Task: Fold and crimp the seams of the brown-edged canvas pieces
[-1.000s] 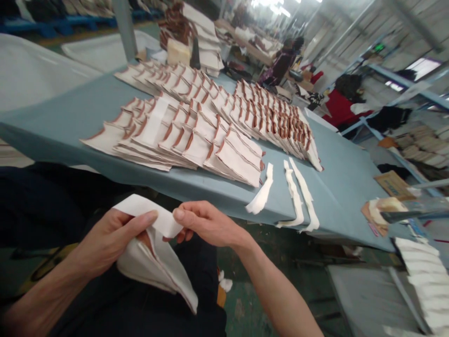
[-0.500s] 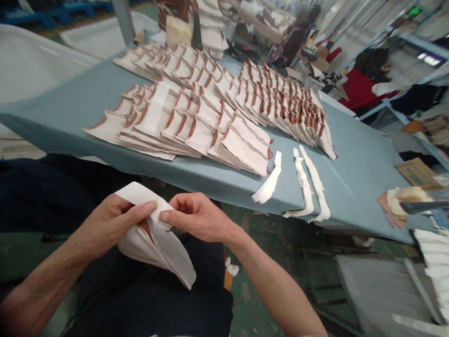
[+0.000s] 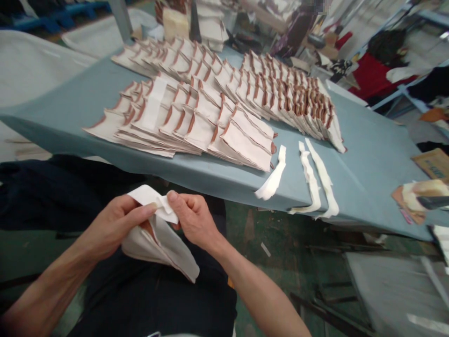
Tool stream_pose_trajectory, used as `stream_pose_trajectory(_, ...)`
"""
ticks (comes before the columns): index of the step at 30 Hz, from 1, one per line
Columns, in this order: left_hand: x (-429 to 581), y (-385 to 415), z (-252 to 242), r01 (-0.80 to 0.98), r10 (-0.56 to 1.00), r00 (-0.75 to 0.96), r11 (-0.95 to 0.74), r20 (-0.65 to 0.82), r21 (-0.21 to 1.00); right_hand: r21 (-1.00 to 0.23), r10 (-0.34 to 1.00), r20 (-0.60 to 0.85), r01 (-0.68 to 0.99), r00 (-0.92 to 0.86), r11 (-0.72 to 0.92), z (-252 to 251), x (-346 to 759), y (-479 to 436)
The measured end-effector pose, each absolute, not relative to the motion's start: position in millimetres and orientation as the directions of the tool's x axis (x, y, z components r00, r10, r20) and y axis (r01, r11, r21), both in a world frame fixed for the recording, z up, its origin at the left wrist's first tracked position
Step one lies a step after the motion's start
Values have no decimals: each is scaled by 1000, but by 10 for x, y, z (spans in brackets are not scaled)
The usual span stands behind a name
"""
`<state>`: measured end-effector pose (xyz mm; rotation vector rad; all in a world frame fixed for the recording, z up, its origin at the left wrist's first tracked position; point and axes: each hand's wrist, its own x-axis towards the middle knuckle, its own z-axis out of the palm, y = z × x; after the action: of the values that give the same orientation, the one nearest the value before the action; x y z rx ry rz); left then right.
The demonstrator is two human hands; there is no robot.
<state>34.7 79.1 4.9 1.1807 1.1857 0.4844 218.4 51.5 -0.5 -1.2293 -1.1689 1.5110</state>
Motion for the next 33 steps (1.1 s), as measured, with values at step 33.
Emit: stream_pose_trajectory(33, 284, 576, -58, 380, 700, 674, -53, -237, 924, -738, 950, -240, -674, 198, -46, 1106, 2593, 1908)
